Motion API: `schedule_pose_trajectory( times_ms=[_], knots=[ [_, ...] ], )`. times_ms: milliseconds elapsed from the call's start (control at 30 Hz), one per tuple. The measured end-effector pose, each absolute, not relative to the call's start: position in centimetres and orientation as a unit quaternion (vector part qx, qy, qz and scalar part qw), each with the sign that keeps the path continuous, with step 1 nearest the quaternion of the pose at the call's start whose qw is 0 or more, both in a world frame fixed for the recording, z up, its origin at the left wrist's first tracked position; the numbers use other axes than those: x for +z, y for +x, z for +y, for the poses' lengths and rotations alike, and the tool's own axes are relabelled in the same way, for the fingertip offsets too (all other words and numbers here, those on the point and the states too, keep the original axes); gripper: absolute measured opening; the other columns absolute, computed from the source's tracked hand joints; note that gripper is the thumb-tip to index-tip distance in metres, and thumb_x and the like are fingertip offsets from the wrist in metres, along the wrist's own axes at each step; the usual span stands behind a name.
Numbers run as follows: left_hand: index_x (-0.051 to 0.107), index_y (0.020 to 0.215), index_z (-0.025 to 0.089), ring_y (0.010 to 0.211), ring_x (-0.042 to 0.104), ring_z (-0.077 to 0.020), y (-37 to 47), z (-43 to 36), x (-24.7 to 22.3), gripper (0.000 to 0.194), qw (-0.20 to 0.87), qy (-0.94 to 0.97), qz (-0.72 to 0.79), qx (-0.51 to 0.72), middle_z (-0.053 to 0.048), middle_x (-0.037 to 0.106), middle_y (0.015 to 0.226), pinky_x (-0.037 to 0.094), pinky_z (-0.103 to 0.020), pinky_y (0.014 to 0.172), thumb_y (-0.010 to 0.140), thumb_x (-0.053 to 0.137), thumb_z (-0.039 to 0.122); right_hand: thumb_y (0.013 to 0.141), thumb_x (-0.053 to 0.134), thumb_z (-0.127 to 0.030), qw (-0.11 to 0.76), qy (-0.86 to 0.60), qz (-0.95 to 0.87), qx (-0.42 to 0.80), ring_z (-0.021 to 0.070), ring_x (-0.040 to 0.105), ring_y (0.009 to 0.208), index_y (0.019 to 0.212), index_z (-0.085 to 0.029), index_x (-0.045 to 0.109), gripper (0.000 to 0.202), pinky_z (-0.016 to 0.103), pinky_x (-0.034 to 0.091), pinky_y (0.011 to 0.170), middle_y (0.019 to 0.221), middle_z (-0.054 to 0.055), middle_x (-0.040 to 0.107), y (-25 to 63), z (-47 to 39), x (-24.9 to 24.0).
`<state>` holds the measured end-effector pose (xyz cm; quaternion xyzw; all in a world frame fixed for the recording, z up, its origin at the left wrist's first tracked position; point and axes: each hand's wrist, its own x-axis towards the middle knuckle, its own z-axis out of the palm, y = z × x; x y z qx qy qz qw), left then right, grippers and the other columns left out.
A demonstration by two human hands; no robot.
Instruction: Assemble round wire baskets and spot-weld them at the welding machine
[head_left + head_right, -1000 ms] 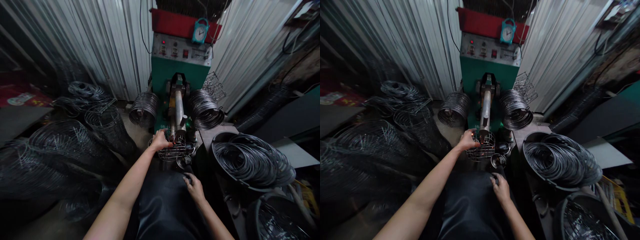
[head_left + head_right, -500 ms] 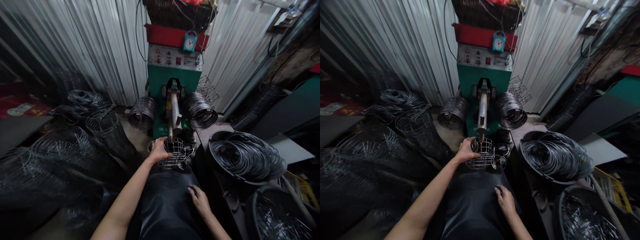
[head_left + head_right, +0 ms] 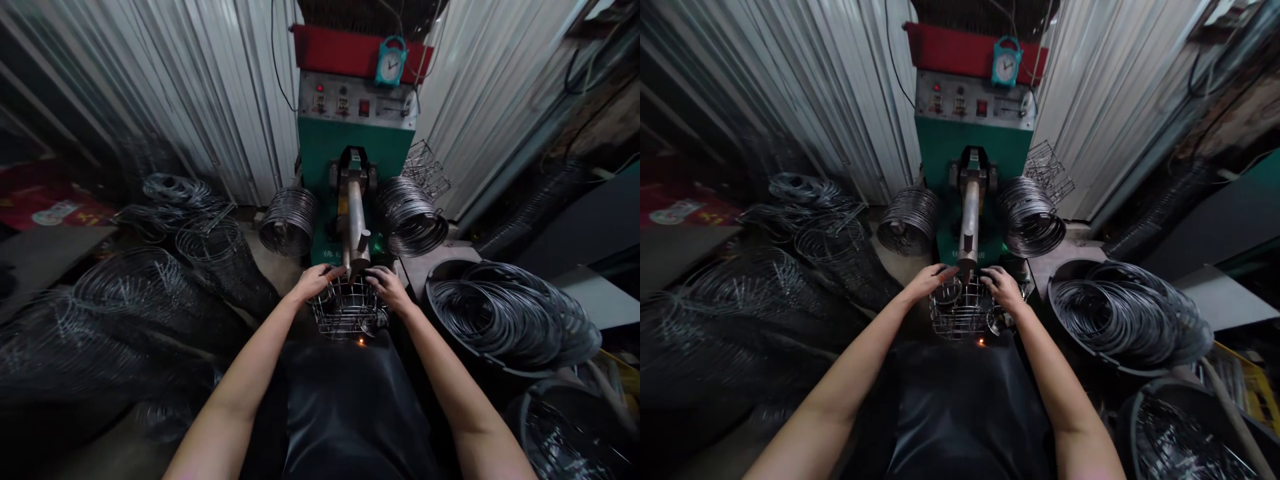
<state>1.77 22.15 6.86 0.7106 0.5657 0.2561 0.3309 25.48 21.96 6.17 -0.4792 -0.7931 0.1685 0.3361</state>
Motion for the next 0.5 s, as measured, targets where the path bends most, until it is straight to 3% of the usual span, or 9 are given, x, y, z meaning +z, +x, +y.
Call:
schedule_pose_trajectory(
  times_ms=[133,233,300,400,500],
  knots=[
    [0.065,0.079,0.021,0.07,0.056,-0.0181,1.7,24.2,6.3,0.052,0.313,0.737,0.561,0.211,0.001,0.06,0.067,0.039,-0.024,0.057,0.069,0.05,0.07,0.086,0.049,-0.036,0.189,-0.448,-0.837,0.251,0.017,0.062,0.074,0.082,-0.018,0.07,0.028,0.025,0.047,0.067,0.075,0.002,0.067,24.4,26.2,6.1],
    [0.065,0.08,0.022,0.072,0.057,-0.0196,2.6,24.8,6.0,0.048,0.278,0.74,0.581,0.191,0.0,0.062,0.067,0.04,-0.027,0.063,0.073,0.048,0.067,0.085,0.051,-0.032,0.166,-0.478,-0.833,0.223,0.0164,0.06,0.07,0.08,-0.017,0.069,0.024,0.023,0.044,0.063,0.072,0.002,0.067,24.0,27.2,5.3],
    [0.065,0.086,0.023,0.083,0.059,-0.0228,3.2,25.2,6.2,0.044,0.234,0.73,0.613,0.193,-0.002,0.066,0.077,0.042,-0.033,0.075,0.079,0.044,0.061,0.084,0.049,-0.026,0.17,-0.505,-0.824,0.19,0.0164,0.059,0.07,0.079,-0.016,0.067,0.022,0.023,0.042,0.062,0.074,0.003,0.067,23.8,27.7,4.9],
    [0.063,0.102,0.025,0.109,0.052,-0.027,2.5,25.5,6.9,0.039,0.188,0.719,0.628,0.231,-0.006,0.064,0.109,0.037,-0.045,0.091,0.085,0.041,0.053,0.083,0.047,-0.022,0.166,-0.523,-0.818,0.171,0.0161,0.056,0.065,0.075,-0.016,0.066,0.021,0.023,0.04,0.059,0.072,0.005,0.066,23.6,28.4,5.1],
    [0.058,0.114,0.021,0.117,0.047,-0.025,-0.7,24.6,6.6,0.04,0.224,0.731,0.587,0.266,-0.009,0.056,0.125,0.035,-0.041,0.097,0.085,0.045,0.045,0.081,0.048,-0.024,0.158,-0.522,-0.822,0.167,0.0159,0.055,0.063,0.072,-0.017,0.065,0.02,0.023,0.038,0.056,0.069,0.005,0.065,24.0,28.8,5.9]
  ],
)
